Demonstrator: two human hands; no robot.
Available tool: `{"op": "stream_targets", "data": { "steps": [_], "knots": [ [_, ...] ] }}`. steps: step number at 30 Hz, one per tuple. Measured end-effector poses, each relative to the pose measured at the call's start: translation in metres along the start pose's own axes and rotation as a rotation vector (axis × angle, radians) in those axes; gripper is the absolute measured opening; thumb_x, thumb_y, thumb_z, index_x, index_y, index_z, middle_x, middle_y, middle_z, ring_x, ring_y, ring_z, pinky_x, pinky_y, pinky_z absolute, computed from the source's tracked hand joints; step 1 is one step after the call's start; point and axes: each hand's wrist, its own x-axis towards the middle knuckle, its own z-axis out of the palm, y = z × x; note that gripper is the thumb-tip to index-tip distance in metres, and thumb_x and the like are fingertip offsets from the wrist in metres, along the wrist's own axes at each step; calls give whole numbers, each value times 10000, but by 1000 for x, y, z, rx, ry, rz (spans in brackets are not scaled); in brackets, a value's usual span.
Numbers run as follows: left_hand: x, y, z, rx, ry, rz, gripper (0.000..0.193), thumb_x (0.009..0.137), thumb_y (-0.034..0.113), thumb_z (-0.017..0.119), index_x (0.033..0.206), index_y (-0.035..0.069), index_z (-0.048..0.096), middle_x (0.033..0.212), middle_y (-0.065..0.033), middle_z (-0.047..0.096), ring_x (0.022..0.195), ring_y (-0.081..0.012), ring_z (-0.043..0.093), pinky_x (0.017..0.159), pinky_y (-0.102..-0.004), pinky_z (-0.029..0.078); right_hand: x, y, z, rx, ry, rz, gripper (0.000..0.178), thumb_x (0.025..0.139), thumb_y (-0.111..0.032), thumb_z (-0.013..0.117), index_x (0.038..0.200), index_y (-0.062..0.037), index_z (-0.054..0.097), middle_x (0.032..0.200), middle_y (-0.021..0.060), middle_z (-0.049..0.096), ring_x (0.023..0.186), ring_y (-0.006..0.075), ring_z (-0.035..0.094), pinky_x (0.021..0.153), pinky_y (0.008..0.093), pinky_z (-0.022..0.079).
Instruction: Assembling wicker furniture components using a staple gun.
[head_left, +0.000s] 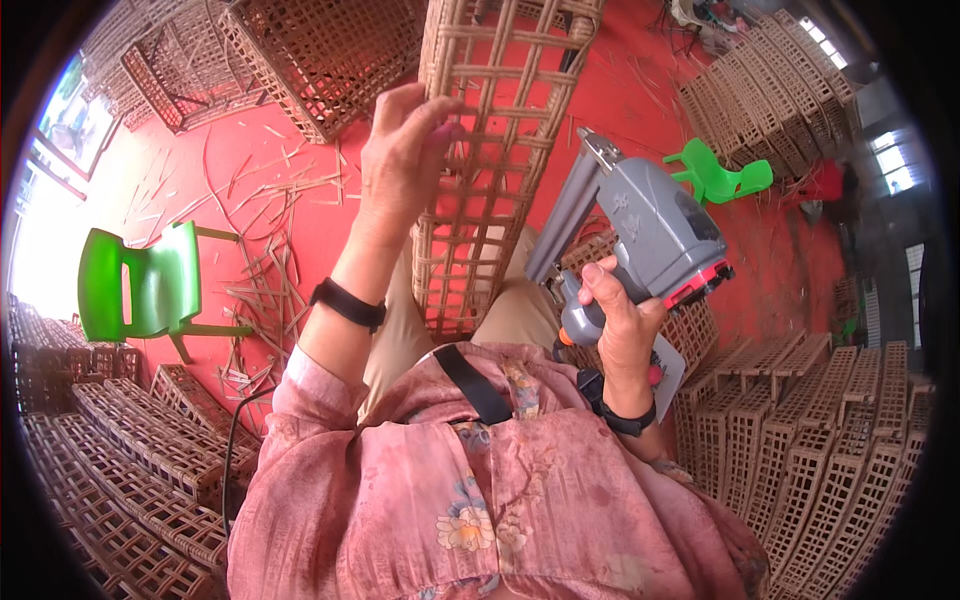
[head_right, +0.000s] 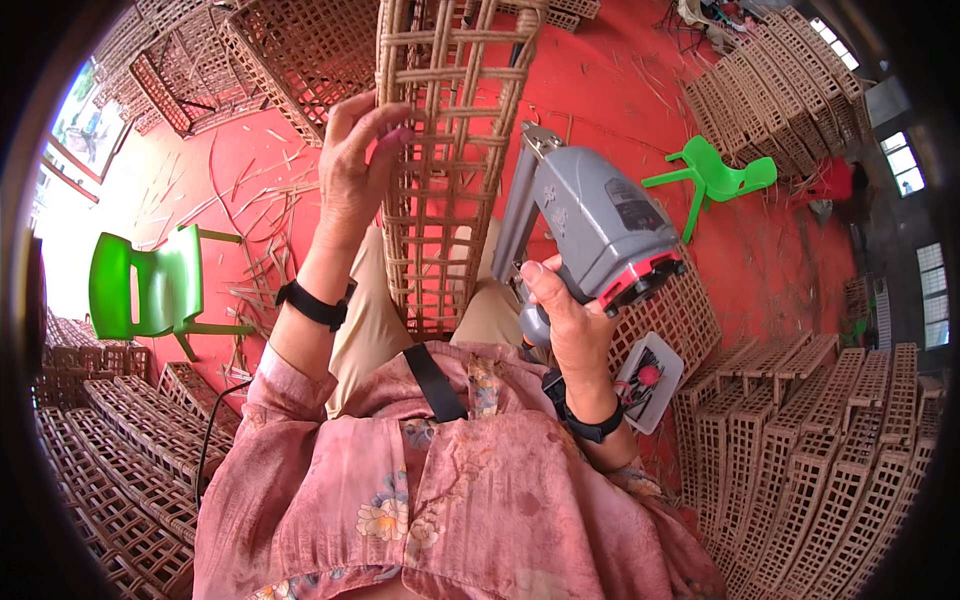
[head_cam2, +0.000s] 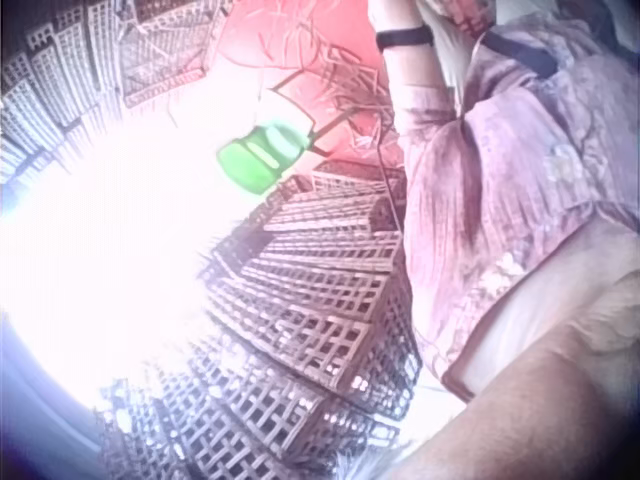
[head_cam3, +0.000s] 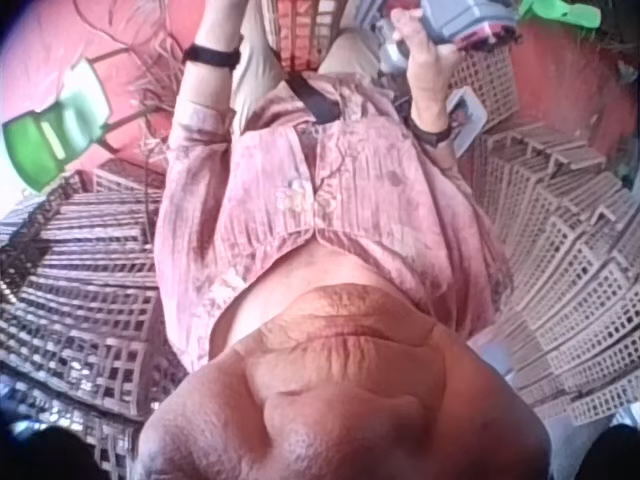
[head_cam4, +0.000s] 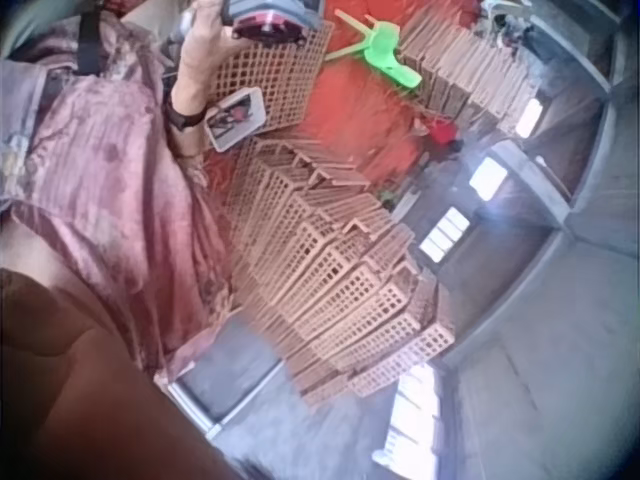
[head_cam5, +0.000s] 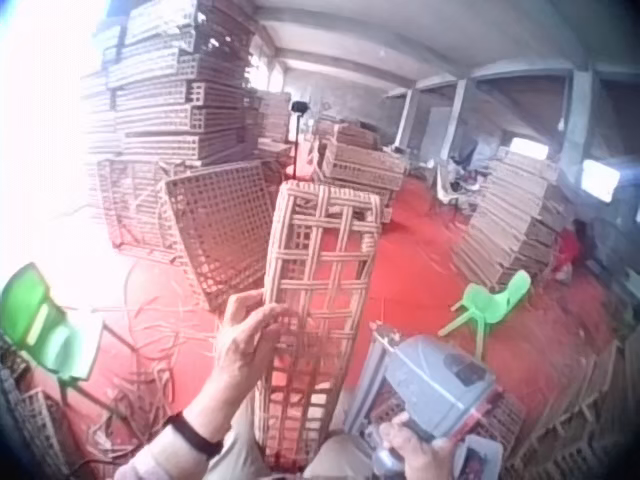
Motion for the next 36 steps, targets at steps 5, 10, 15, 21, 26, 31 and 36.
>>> {"op": "stream_targets", "data": {
  "steps": [5,10,15,21,26,31,36],
  "knots": [
    [-13,4,0,52,63,21,738,813,201,833,1441,103,456,1251,-145,537,1094,-249,607,909,-392,530,-3,14,-13,15,0,15,189,829,-42,796,900,-42,621,779,-1,619,660,87,595,617,236,476],
    [-72,10,6,142,-86,-419,656,820,315,817,1327,42,501,1150,-150,544,962,-317,620,819,-431,531,-5,13,-14,-45,32,86,142,843,-86,771,884,-41,643,778,23,622,665,102,585,654,261,471],
    [-61,-22,18,-124,-47,-452,496,810,273,827,1171,10,613,899,-117,603,801,-255,635,704,-388,534,0,11,-16,-57,39,76,154,827,-107,781,852,-41,645,734,20,620,655,97,584,638,258,468],
    [-14,-33,27,-302,-51,-543,418,817,235,825,1126,11,654,876,-105,614,772,-199,634,676,-359,539,11,4,-9,-38,-16,89,161,809,-86,788,837,-40,637,736,25,626,605,101,579,607,259,471],
    [7,-47,33,-142,-105,-444,486,796,275,837,1154,8,646,905,-113,648,799,-218,630,753,-357,527,27,11,1,-30,-80,62,190,799,-74,795,890,-39,632,737,26,627,600,100,579,602,262,481],
    [0,-46,38,-238,-54,-439,413,875,193,801,1193,-2,623,864,-14,659,792,-72,607,726,-250,528,40,21,10,-69,-94,91,271,792,-78,800,985,-28,616,752,26,618,597,106,577,583,265,485],
    [-3,-42,32,-108,-73,-489,491,816,299,809,1173,15,628,954,-143,653,866,-271,646,795,-395,518,38,25,10,-48,-90,78,267,791,-86,804,976,-30,619,761,26,618,595,105,575,576,266,482]
  ]
}}
